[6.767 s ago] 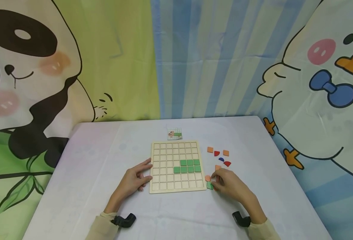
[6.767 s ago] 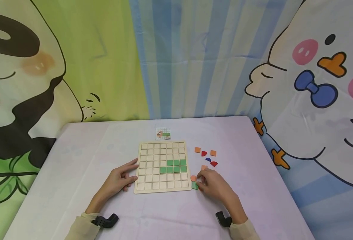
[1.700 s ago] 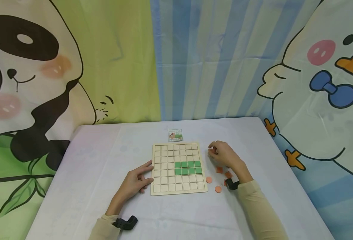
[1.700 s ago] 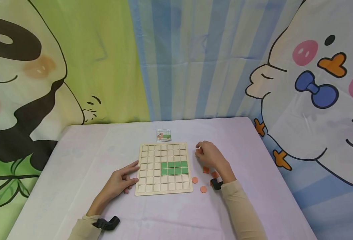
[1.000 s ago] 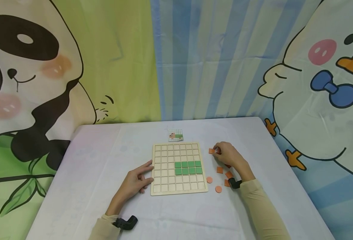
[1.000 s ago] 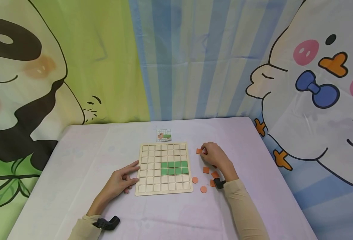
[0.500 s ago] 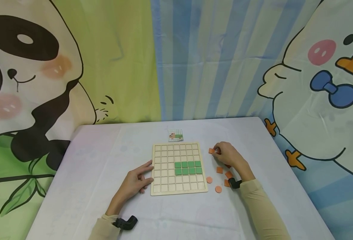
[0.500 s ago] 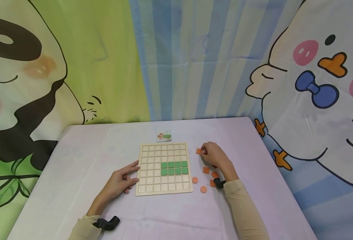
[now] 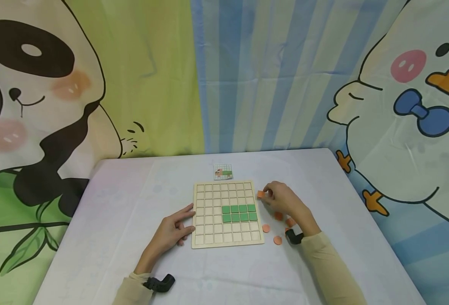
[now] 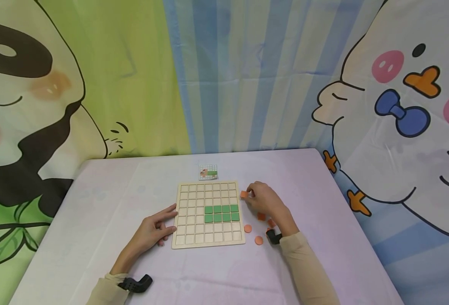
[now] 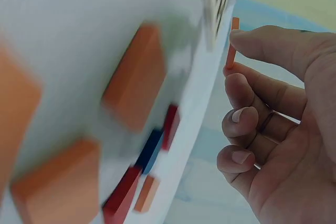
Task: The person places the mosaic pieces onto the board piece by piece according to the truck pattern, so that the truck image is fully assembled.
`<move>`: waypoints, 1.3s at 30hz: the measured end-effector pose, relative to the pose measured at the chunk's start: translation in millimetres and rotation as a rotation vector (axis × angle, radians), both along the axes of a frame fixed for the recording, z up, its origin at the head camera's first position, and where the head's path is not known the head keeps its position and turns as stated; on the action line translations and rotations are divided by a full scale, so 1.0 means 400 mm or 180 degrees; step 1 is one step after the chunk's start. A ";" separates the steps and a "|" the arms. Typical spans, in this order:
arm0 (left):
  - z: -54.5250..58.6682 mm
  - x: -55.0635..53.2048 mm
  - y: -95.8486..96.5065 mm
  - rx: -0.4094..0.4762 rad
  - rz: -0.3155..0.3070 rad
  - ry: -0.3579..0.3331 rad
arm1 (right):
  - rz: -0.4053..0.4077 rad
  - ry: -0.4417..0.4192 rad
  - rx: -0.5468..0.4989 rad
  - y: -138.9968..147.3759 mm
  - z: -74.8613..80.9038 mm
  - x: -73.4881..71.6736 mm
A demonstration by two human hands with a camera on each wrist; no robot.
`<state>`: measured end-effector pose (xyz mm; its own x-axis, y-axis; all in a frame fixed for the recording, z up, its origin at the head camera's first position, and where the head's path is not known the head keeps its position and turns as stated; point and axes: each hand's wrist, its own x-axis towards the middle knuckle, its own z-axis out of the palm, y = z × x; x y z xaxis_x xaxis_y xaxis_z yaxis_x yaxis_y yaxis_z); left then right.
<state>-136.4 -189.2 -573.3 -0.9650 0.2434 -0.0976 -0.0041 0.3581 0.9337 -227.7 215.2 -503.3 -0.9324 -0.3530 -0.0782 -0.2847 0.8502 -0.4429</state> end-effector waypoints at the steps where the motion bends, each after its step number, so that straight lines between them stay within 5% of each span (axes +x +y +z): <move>1: 0.000 0.000 0.000 0.0000 0.0001 0.0000 | 0.0041 0.0030 -0.0003 -0.009 0.003 0.006; 17: -0.005 0.002 0.002 -0.0035 0.0002 -0.0003 | 0.0450 0.0286 0.0047 -0.163 -0.005 0.081; 39: 0.001 0.000 -0.001 -0.0033 -0.0029 -0.0017 | 0.0962 0.0357 -0.0065 -0.272 -0.026 0.118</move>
